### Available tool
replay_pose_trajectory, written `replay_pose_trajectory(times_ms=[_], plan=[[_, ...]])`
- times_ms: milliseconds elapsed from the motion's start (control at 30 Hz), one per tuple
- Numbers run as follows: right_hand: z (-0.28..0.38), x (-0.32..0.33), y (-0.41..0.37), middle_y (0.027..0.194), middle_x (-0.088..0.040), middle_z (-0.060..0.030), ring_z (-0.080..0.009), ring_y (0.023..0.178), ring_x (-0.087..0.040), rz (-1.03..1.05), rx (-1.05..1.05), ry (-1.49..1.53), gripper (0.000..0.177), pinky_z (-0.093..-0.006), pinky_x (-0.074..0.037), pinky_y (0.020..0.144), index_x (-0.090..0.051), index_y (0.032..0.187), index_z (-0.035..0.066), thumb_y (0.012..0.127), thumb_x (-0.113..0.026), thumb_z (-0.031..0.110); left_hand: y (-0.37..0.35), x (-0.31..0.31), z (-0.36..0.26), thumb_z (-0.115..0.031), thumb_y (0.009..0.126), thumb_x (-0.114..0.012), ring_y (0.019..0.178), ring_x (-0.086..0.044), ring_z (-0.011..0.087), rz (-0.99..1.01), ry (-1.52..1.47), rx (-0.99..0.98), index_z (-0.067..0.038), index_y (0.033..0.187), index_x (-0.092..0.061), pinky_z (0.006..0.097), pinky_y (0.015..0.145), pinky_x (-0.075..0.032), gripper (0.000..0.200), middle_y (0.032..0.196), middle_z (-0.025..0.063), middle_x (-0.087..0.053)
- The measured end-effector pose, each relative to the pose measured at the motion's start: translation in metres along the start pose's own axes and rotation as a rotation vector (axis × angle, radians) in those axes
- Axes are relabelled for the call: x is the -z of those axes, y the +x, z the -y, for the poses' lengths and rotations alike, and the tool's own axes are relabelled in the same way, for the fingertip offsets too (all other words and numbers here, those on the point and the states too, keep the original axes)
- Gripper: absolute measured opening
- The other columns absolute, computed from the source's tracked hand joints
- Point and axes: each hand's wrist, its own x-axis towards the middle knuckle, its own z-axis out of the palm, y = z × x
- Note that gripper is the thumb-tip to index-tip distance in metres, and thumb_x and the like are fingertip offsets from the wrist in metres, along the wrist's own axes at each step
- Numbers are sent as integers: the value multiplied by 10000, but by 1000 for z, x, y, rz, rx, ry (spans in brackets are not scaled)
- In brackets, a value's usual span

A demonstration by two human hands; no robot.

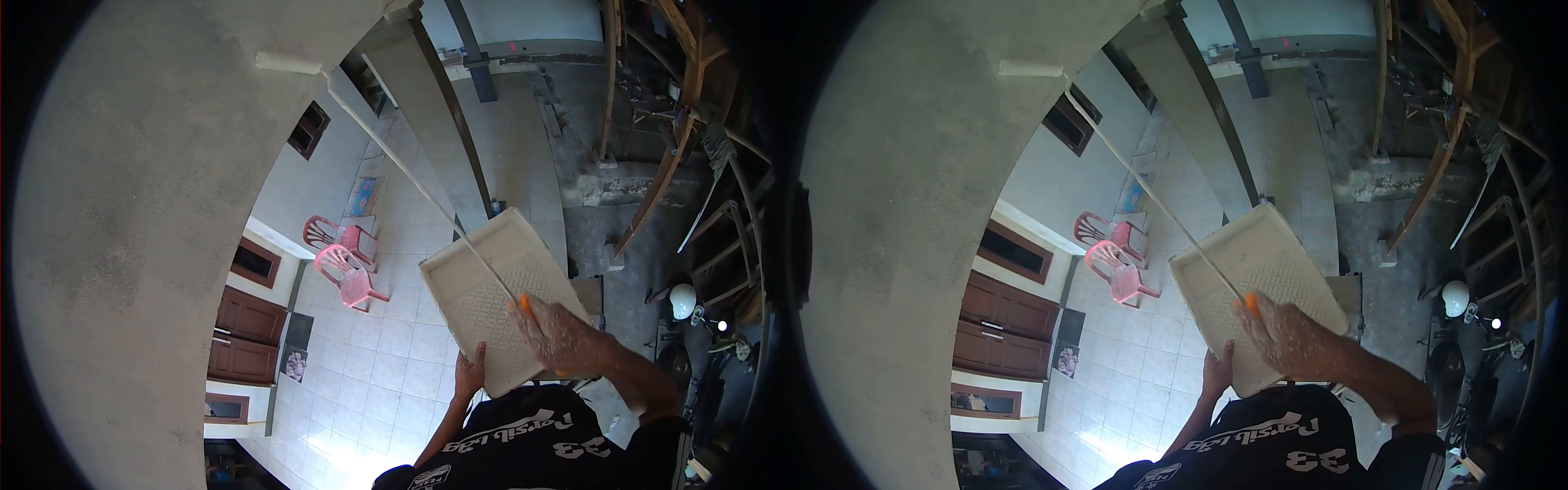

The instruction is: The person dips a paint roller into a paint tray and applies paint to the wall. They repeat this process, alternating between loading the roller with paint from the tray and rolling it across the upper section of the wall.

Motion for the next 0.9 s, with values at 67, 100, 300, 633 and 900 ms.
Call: replay_pose_trajectory(times_ms=[67, 100, 300, 633, 900], plan=[[-23, 7, 26, 944, -567, -307, -321, 721, -629, 59, -432, 456, 524, -329, -527, 506, -397, 1208, -226, 880, -535, 158, -3, 1, -5, -319, 954, -559, 1051, -617, 343, 12, -1, -47, 92, 1212, -504, 385, 890, -478, 488, 1112, 262, -628], [-36, 41, 54, 955, -582, -307, -327, 774, -626, 207, -756, 851, 520, -332, -522, 499, -441, 1158, -228, 854, -571, 173, -4, 1, -7, -318, 954, -558, 1051, -617, 343, 16, -4, -69, 92, 1211, -505, 384, 889, -478, 486, 1111, 262, -629], [-7, 19, 15, 942, -589, -310, -366, 785, -605, 146, -83, 106, 502, -332, -495, 463, -479, 1108, -257, 794, -572, 125, -3, 1, 0, -337, 948, -566, 1044, -621, 343, -24, 29, -32, 96, 1205, -506, 384, 884, -480, 508, 1105, 266, -630], [21, 0, -21, 1080, -594, -327, -393, 898, -605, 213, 65, -148, 476, -330, -554, 669, -588, 1049, -178, 773, -636, 207, -3, 3, -2, -349, 944, -569, 1024, -633, 330, -22, 35, 0, 105, 1207, -497, 384, 872, -493, 530, 1092, 267, -634], [-80, -2, 48, 1193, -491, -356, -325, 973, -547, 100, -335, 841, 831, -321, -536, 676, -366, 1269, -236, 735, -738, 281, -9, 3, -14, -340, 947, -561, 1050, -623, 351, -30, 57, -43, 90, 1207, -520, 395, 884, -482, 505, 1117, 260, -633]])
